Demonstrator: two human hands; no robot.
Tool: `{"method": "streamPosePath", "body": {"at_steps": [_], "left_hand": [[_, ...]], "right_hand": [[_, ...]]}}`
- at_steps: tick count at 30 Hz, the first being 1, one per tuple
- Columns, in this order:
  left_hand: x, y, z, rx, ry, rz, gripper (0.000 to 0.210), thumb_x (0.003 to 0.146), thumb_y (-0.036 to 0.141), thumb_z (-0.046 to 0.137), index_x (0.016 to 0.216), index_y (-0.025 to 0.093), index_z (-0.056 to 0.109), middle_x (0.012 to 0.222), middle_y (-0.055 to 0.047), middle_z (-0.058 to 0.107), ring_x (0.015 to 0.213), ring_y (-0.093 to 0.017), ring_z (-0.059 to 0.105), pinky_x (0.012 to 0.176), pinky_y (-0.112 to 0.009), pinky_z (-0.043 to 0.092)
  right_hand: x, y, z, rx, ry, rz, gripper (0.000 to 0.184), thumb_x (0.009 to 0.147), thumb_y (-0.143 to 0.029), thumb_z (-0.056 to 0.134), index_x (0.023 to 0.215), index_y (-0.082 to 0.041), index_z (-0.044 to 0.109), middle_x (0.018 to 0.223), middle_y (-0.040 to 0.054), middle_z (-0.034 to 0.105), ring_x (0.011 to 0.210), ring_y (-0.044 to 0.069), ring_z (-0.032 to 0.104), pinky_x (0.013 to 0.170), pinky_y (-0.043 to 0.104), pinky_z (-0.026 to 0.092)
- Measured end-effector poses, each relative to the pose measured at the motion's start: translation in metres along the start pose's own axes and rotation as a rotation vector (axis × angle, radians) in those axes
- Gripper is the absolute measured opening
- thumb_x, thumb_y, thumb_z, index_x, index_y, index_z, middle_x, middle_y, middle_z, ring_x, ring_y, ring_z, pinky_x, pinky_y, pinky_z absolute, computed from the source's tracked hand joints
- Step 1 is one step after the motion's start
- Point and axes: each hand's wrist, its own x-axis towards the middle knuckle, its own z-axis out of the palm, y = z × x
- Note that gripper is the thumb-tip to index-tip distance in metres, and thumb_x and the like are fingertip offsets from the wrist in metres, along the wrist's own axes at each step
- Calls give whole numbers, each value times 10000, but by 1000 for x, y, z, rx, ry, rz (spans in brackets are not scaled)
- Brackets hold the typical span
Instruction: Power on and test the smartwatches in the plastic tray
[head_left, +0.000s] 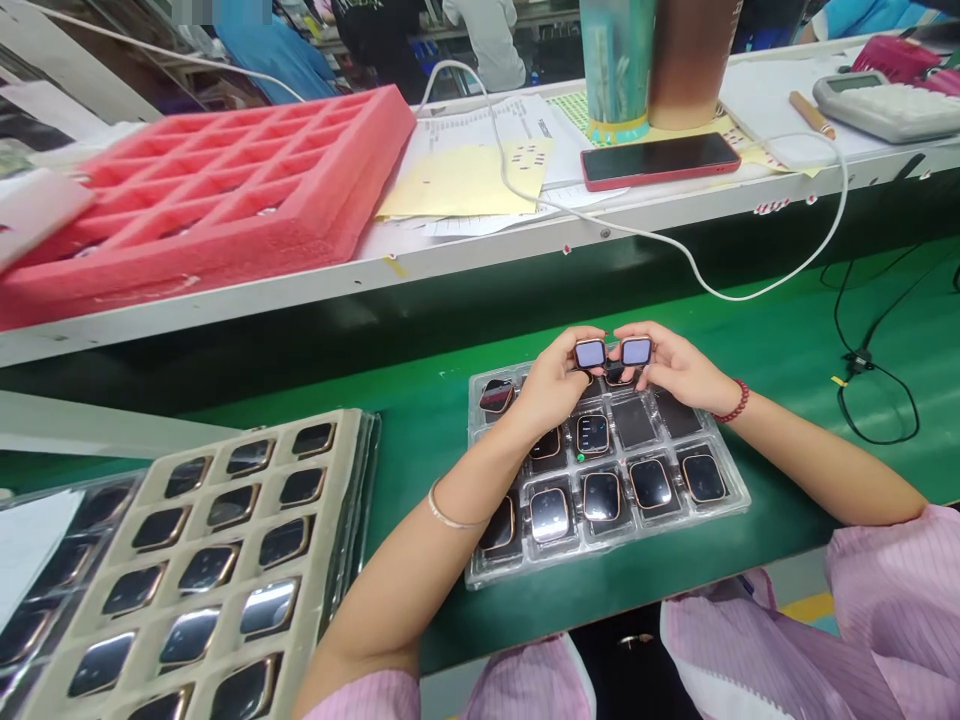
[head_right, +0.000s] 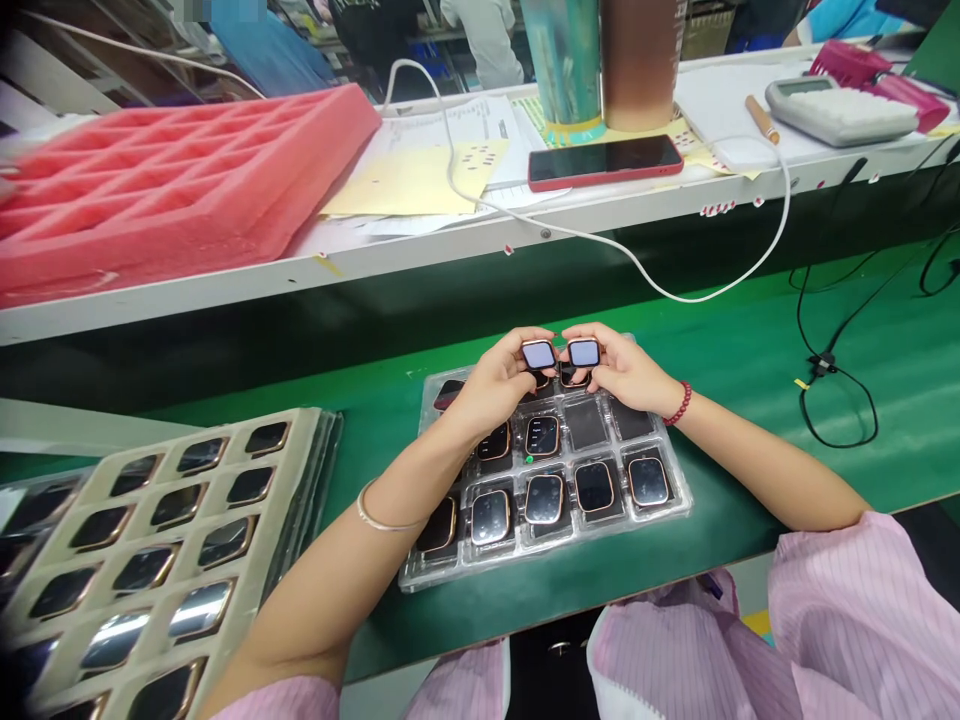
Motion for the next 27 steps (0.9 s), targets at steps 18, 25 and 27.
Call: {"method": "streamPosePath", "body": {"at_steps": [18,25,27], "left_hand": [[-2,2,3,-12,39,11,393,712,96,652,1095,178,619,998,-41,684,806,-146,645,820,-311,537],[-3,4,3,-20,20,8,396,729,92,642,1114,178,608,942,-27,689,747,-136,649,791,-308,548],[-3,4,3,-11,33,12,393,732,93,640,1115,180,611,936,-26,689,731,-131,646,779,-303,544]], "right_hand": [[-1,-4,4,-90,61,16,327,871,-159,580,1195,-206,582,1038,48,709,760,140,712,664,255,601],[-1,-4,3,-71,48,-5,309,856,-152,592,1163,-186,603,1026,49,715,736,127,716,662,252,599],[-1,-5,3,-70,49,3,305,854,-150,590,1157,-182,608,1021,49,717,734,126,717,661,253,600]]}}
